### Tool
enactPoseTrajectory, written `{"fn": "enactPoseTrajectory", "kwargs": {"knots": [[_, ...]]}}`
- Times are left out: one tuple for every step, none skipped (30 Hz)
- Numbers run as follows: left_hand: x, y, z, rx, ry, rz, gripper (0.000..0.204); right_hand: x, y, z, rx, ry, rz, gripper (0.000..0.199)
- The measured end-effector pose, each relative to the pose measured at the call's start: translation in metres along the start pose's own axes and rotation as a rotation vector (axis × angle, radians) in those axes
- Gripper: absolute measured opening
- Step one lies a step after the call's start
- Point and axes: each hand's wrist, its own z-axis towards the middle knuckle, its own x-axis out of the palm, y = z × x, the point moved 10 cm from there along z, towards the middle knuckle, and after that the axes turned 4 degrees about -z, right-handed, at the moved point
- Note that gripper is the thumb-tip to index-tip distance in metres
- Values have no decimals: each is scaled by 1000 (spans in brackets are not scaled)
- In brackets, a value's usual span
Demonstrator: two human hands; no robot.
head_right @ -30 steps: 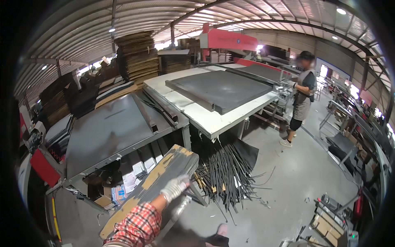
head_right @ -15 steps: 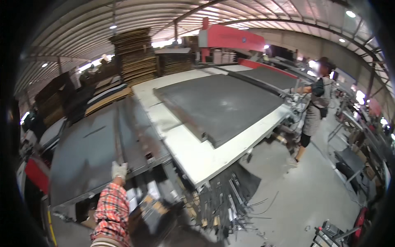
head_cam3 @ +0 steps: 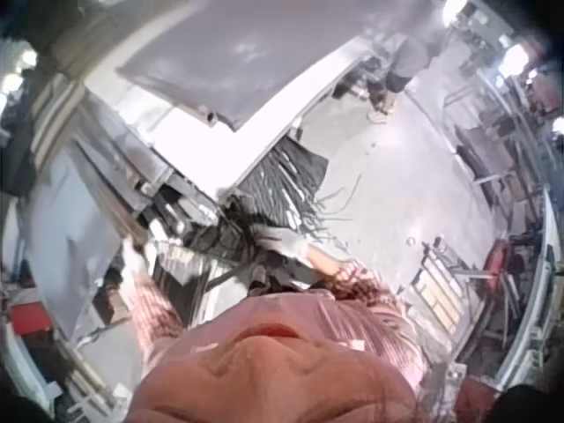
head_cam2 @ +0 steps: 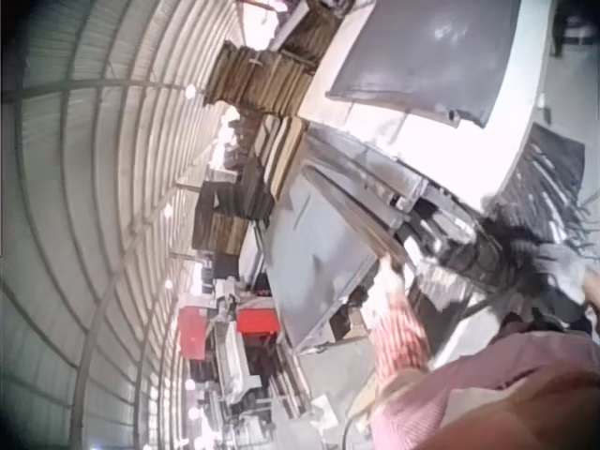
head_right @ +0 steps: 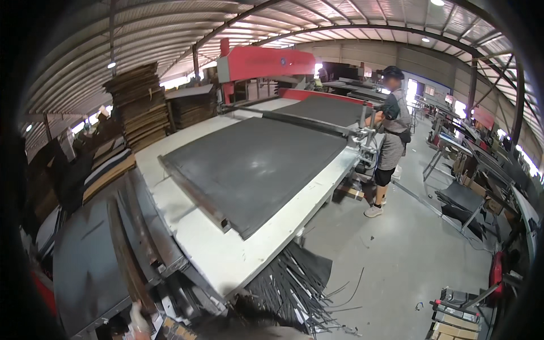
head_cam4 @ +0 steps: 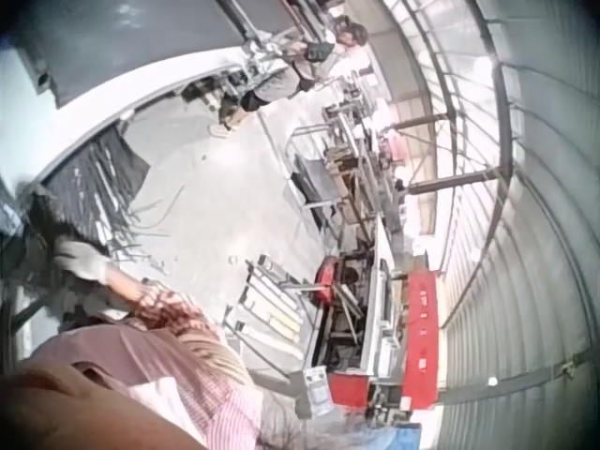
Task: Applying and cutting rubber insulation strips to a large panel on a workshop table.
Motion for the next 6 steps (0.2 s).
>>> {"fn": "enactPoseTrajectory", "kwargs": {"knots": [[25, 8, -54, 54, 26, 136, 47, 7, -29, -6, 454, 167, 107, 33], [51, 15, -111, 112, 40, 275, 48, 18, -22, 7, 475, 225, 288, 32], [77, 24, -169, 171, 47, 409, 49, 16, -10, 14, 382, 286, 201, 34], [111, 83, -208, -249, 131, -26, 57, 12, 3, 23, 243, 297, 221, 34], [140, 138, -260, -680, 32, -416, 66, -2, 1, 13, 251, 292, 216, 34], [162, 149, -276, -683, 38, -418, 66, -21, 7, 3, 188, 286, 282, 35]]}}
